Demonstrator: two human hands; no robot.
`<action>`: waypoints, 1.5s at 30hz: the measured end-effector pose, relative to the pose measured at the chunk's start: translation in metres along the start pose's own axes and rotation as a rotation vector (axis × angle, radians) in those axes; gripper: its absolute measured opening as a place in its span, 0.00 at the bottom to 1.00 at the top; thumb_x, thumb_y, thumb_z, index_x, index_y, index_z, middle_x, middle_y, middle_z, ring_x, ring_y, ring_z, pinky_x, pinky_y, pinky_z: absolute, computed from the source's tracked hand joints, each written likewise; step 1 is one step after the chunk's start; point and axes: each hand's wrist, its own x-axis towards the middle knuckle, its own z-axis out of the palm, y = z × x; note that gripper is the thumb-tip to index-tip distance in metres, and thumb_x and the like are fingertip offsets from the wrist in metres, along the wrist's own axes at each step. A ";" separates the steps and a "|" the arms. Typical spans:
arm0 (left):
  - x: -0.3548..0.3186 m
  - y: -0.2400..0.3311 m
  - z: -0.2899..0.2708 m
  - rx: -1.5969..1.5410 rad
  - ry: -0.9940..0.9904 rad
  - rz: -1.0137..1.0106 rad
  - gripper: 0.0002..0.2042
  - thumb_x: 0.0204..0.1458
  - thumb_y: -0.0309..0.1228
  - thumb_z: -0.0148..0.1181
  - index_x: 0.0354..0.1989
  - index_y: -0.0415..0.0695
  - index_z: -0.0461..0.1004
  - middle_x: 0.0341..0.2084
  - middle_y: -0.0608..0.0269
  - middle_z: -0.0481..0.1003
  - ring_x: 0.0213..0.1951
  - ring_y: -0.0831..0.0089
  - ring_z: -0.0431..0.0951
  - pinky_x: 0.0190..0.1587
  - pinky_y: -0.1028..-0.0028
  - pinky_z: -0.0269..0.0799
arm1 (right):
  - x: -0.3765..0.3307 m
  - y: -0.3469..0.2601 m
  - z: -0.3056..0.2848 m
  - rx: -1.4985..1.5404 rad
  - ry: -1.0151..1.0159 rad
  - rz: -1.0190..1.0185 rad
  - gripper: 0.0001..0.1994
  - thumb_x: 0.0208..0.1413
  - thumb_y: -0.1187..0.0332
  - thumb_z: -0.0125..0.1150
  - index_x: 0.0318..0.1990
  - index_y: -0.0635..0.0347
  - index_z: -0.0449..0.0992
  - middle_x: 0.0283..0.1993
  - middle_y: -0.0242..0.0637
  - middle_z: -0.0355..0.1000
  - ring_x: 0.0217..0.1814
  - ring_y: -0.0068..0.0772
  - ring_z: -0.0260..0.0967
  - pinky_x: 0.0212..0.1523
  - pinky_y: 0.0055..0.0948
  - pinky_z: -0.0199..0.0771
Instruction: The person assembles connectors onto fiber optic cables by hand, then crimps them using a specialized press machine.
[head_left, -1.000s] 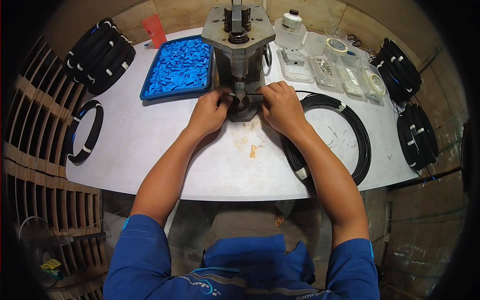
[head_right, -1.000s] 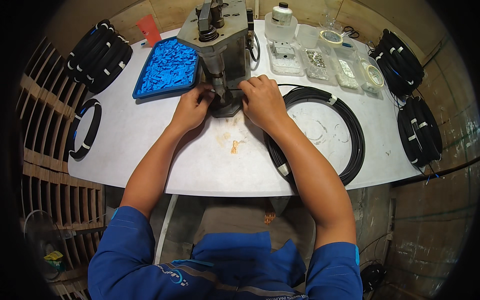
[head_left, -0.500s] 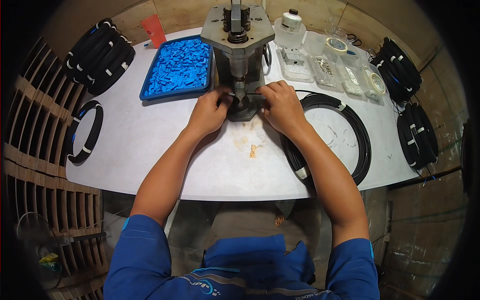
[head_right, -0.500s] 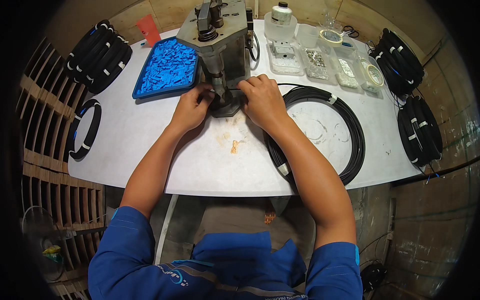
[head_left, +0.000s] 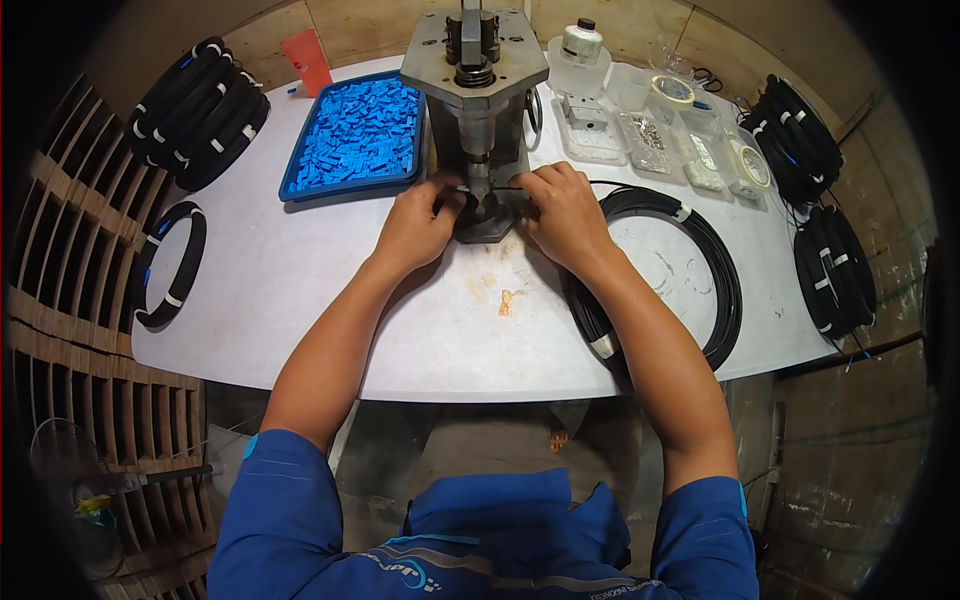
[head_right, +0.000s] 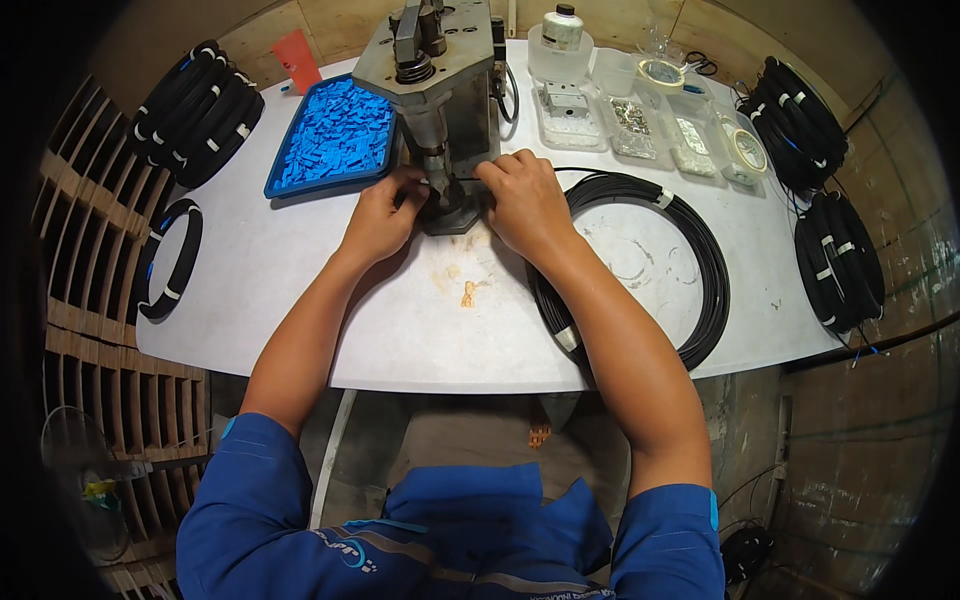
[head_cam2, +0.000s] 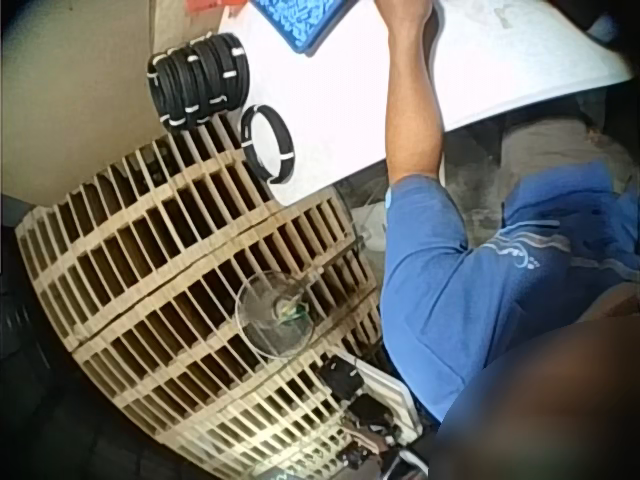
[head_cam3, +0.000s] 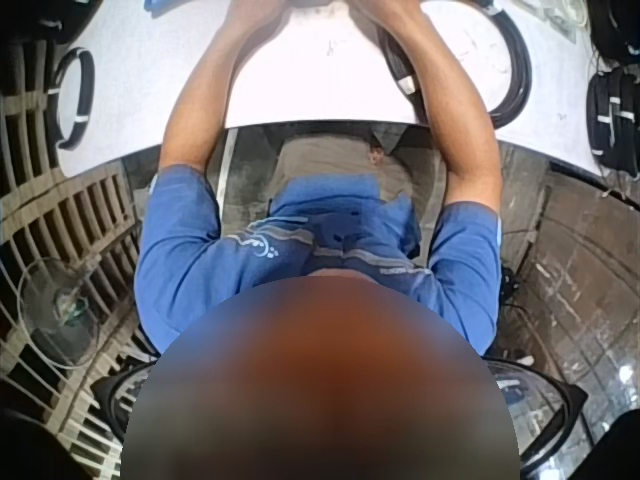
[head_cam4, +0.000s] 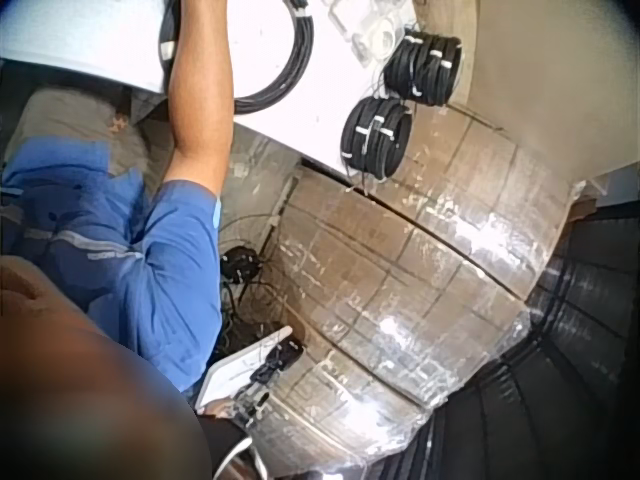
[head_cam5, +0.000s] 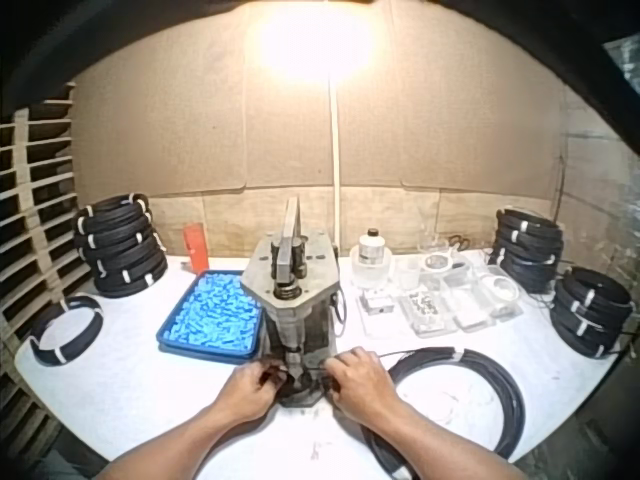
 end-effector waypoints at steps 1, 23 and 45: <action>0.000 0.000 0.000 -0.008 0.000 -0.003 0.15 0.60 0.32 0.60 0.52 0.36 0.77 0.36 0.49 0.83 0.41 0.59 0.84 0.47 0.66 0.77 | 0.000 0.000 0.001 0.000 0.009 -0.004 0.17 0.44 0.75 0.69 0.46 0.54 0.81 0.41 0.36 0.77 0.51 0.43 0.72 0.52 0.40 0.70; 0.000 0.004 -0.001 -0.004 0.003 -0.017 0.15 0.61 0.32 0.60 0.51 0.35 0.77 0.38 0.46 0.83 0.42 0.57 0.84 0.48 0.65 0.77 | 0.001 0.000 0.002 -0.009 0.035 0.009 0.12 0.49 0.71 0.69 0.42 0.53 0.79 0.38 0.35 0.77 0.48 0.43 0.72 0.48 0.41 0.70; 0.003 0.000 0.005 0.042 0.080 0.001 0.12 0.63 0.32 0.57 0.47 0.38 0.80 0.36 0.43 0.81 0.39 0.50 0.84 0.44 0.62 0.76 | 0.001 0.000 0.001 -0.038 0.000 0.011 0.17 0.42 0.71 0.72 0.42 0.54 0.78 0.38 0.35 0.76 0.49 0.43 0.72 0.49 0.41 0.70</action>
